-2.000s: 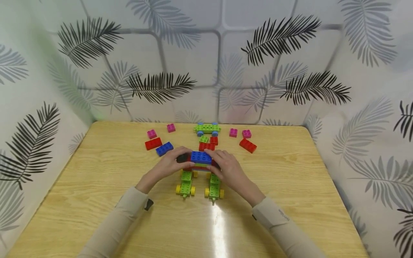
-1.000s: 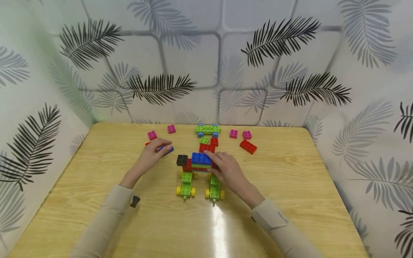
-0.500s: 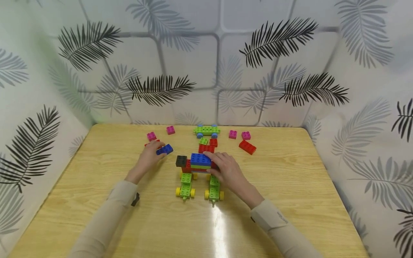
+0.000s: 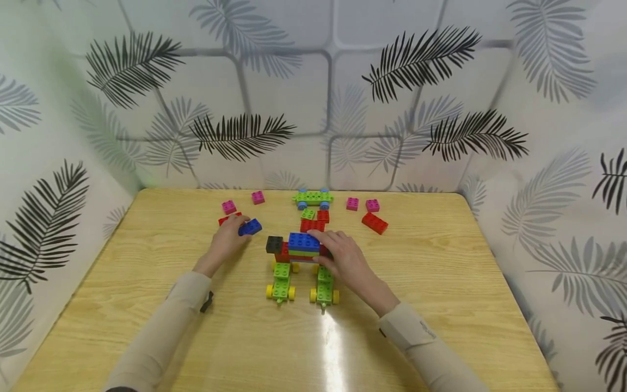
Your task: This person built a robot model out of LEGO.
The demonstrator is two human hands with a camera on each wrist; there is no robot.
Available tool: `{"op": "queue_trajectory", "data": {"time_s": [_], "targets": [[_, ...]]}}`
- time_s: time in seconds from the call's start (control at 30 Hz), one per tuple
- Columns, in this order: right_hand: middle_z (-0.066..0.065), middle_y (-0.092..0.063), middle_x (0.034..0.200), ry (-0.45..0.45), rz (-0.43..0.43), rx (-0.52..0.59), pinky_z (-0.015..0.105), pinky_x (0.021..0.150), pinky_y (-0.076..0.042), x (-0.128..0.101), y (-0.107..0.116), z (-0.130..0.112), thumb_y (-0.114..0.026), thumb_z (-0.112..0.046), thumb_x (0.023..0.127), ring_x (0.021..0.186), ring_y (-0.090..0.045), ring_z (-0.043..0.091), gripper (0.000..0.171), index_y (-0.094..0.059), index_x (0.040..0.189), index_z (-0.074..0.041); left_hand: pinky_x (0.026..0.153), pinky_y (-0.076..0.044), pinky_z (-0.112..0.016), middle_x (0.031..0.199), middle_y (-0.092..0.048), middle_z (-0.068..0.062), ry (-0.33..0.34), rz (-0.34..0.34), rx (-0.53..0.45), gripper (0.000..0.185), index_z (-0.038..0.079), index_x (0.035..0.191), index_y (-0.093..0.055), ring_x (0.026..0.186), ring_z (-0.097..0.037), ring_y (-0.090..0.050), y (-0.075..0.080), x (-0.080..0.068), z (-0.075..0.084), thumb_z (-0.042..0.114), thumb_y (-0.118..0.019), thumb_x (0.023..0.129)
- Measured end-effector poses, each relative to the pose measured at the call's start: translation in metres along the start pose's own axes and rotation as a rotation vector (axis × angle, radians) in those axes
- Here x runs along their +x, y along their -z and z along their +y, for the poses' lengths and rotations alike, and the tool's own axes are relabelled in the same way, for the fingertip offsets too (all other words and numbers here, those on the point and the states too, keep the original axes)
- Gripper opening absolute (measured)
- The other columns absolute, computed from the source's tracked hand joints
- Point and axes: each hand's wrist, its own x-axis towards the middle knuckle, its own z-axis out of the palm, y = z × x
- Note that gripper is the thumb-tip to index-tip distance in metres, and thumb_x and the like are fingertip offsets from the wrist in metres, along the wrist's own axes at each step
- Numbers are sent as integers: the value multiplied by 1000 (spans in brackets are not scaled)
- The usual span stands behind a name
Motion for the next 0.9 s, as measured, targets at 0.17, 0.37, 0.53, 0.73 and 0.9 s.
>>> {"op": "queue_trajectory", "data": {"time_s": [0.17, 0.37, 0.53, 0.73, 0.9], "targets": [[7, -64, 119, -11, -12, 6, 46, 93, -47, 0, 0, 0, -77, -16, 82, 108, -57, 26, 61, -52, 138, -12, 91, -47, -55, 127, -53, -20, 14, -8, 19, 46, 4, 131, -53, 116, -35, -53, 0, 0, 1, 14, -70, 89], [8, -64, 119, -21, -16, 2, 46, 93, -46, 0, 1, -1, -77, -16, 82, 108, -57, 26, 62, -51, 138, -12, 91, -47, -54, 127, -54, -20, 21, -10, 47, 47, 3, 131, -53, 116, -35, -53, -1, 1, 3, 13, -71, 88], [8, -64, 119, -22, -17, 1, 46, 92, -47, 0, 2, -2, -77, -16, 82, 107, -57, 26, 63, -51, 138, -13, 90, -47, -54, 126, -55, -20, 14, -6, 55, 47, 2, 131, -54, 115, -35, -53, -1, 1, 3, 12, -71, 88], [7, -63, 120, -29, -19, 0, 46, 92, -47, 0, 2, -2, -77, -16, 82, 108, -57, 26, 63, -50, 139, -15, 90, -48, -53, 127, -55, -19, 6, -5, 64, 46, 3, 130, -54, 115, -35, -52, 0, 0, 3, 13, -71, 88], [8, -62, 123, -33, -25, 0, 48, 94, -46, 0, 2, -2, -76, -17, 82, 112, -56, 27, 63, -50, 139, -14, 89, -49, -53, 125, -56, -19, -1, -12, 74, 45, 3, 129, -54, 113, -35, -53, 0, -1, 3, 13, -71, 88]]}}
